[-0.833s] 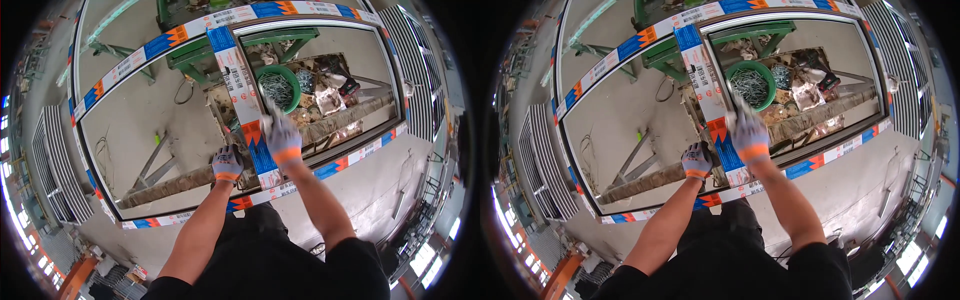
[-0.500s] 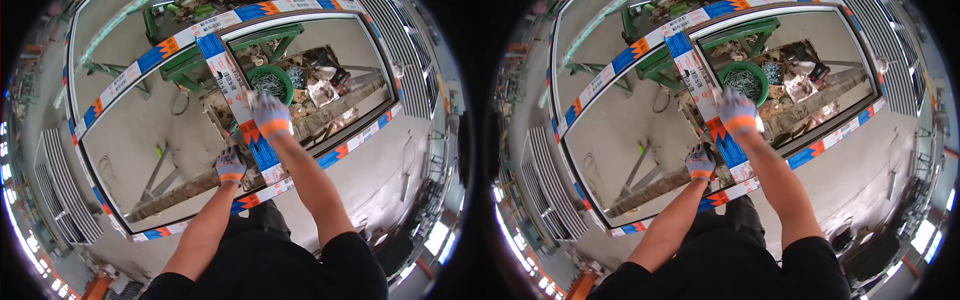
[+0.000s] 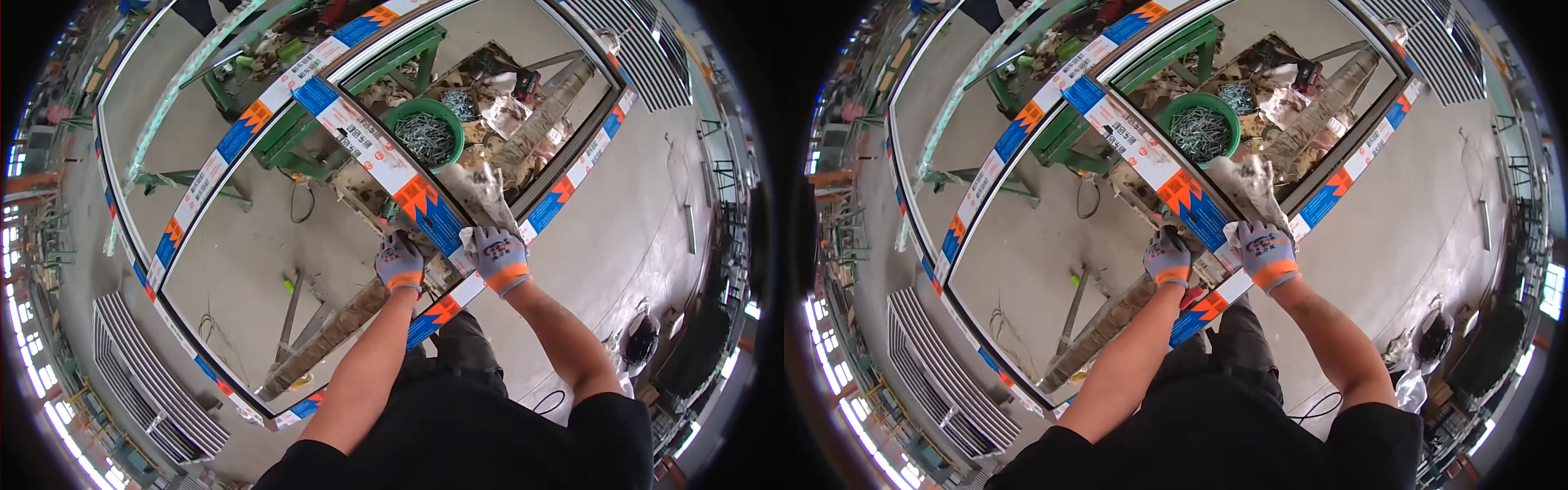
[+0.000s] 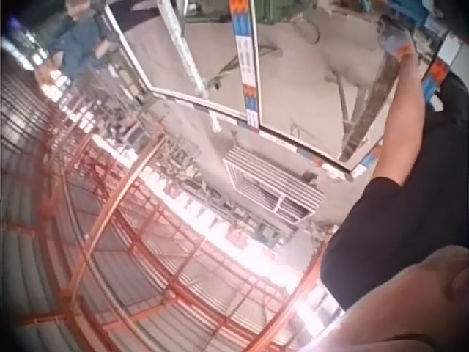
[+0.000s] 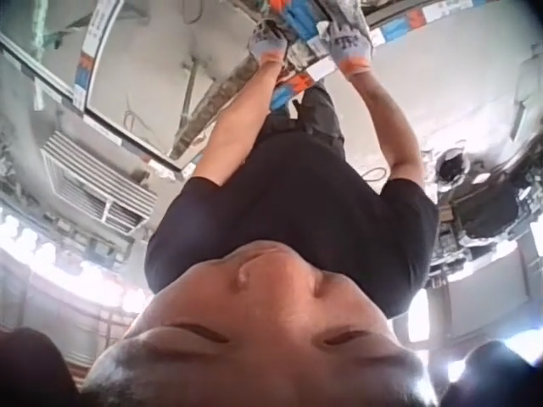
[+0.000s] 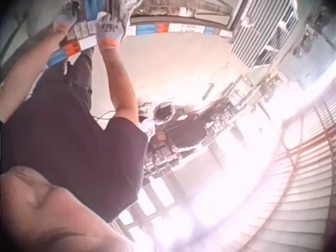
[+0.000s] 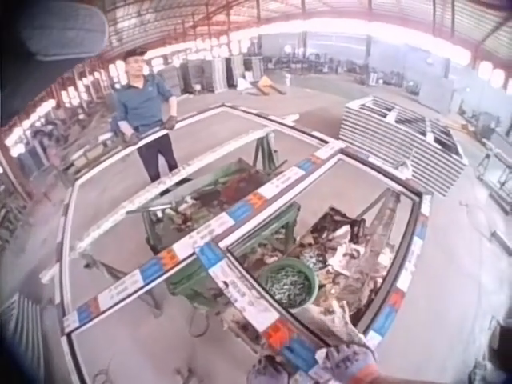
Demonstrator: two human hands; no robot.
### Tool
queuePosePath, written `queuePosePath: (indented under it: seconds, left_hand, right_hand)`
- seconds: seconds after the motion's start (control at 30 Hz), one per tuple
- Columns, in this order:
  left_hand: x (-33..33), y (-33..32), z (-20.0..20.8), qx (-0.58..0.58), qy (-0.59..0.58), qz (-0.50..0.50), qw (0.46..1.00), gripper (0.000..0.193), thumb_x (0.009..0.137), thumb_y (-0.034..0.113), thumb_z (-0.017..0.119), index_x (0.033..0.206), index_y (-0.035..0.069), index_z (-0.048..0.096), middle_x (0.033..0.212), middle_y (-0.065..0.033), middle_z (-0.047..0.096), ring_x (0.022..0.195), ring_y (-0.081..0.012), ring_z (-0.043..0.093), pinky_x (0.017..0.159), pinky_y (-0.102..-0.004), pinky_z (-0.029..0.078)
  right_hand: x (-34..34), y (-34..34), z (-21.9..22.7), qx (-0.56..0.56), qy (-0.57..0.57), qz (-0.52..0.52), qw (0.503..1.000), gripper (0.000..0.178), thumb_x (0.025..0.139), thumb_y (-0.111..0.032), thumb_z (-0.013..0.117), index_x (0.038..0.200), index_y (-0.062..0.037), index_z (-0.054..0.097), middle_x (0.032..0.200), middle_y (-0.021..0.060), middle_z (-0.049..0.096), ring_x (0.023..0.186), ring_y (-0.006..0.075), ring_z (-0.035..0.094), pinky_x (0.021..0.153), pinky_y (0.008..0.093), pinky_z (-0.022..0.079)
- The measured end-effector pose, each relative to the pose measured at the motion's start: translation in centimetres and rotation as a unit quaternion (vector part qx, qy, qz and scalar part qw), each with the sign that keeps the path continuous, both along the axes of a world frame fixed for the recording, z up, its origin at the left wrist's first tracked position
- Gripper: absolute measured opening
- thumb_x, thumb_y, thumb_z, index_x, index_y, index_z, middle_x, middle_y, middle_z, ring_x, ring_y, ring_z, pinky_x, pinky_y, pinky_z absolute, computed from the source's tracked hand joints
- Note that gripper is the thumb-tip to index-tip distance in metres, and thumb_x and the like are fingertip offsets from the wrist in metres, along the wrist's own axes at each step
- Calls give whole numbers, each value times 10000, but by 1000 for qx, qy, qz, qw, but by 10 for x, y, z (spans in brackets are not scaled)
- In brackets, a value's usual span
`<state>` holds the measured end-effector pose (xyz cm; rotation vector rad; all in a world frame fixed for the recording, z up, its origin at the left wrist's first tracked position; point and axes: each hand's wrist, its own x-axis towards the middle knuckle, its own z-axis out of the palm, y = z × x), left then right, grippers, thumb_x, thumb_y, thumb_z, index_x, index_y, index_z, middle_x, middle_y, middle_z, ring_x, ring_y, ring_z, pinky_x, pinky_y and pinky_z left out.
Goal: Assembling aluminum window frames using a sealant gun and a power drill.
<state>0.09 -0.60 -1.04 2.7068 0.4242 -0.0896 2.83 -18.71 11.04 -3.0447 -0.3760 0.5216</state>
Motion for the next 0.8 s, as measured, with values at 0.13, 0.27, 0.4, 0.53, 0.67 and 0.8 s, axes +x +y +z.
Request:
queuePosePath:
  seconds: [0.13,0.27,0.4,0.53,0.67,0.8]
  left_hand:
    - [4,-11,8,-4,-44,-7,999,191,824,215,538,976,122,605,919,-106,643,856,-324,618,717,-435,506]
    - [4,-17,-1,13,-77,-15,997,189,830,220,530,977,125,600,910,-106,642,848,-323,620,708,-433,508]
    - [1,-6,-12,12,-31,-21,999,285,840,242,518,1061,76,589,1010,-120,628,919,-312,602,744,-421,508]
    - [7,0,6,-39,39,-3,998,286,861,247,510,1081,86,594,1029,-136,636,927,-325,609,764,-426,505]
    - [7,-5,2,-50,25,11,998,281,870,257,498,1069,89,603,1032,-138,635,915,-327,615,773,-431,502]
    - [8,-15,7,-47,32,-11,998,264,880,255,477,1038,86,604,1010,-138,639,888,-333,621,767,-433,500]
  right_hand:
    - [38,18,-37,10,-150,-26,988,261,799,-145,502,1013,-45,610,911,107,616,877,260,609,719,373,509]
    - [138,67,-29,51,-117,-33,991,262,837,-156,477,1069,-71,566,932,109,624,901,252,613,722,362,508]
    - [96,72,-32,59,-201,-4,978,317,829,-200,532,1112,-62,562,979,130,607,881,288,600,714,378,510]
    - [-32,30,-26,84,-123,5,989,304,788,-216,588,1058,-77,576,918,126,583,826,303,583,689,394,503]
    - [-33,28,-27,75,-114,-9,991,266,781,-209,596,1009,-76,578,880,129,567,800,310,566,667,408,496]
    - [48,32,-35,68,-200,-85,974,275,802,-241,591,1023,-79,572,919,133,599,866,308,590,703,415,501]
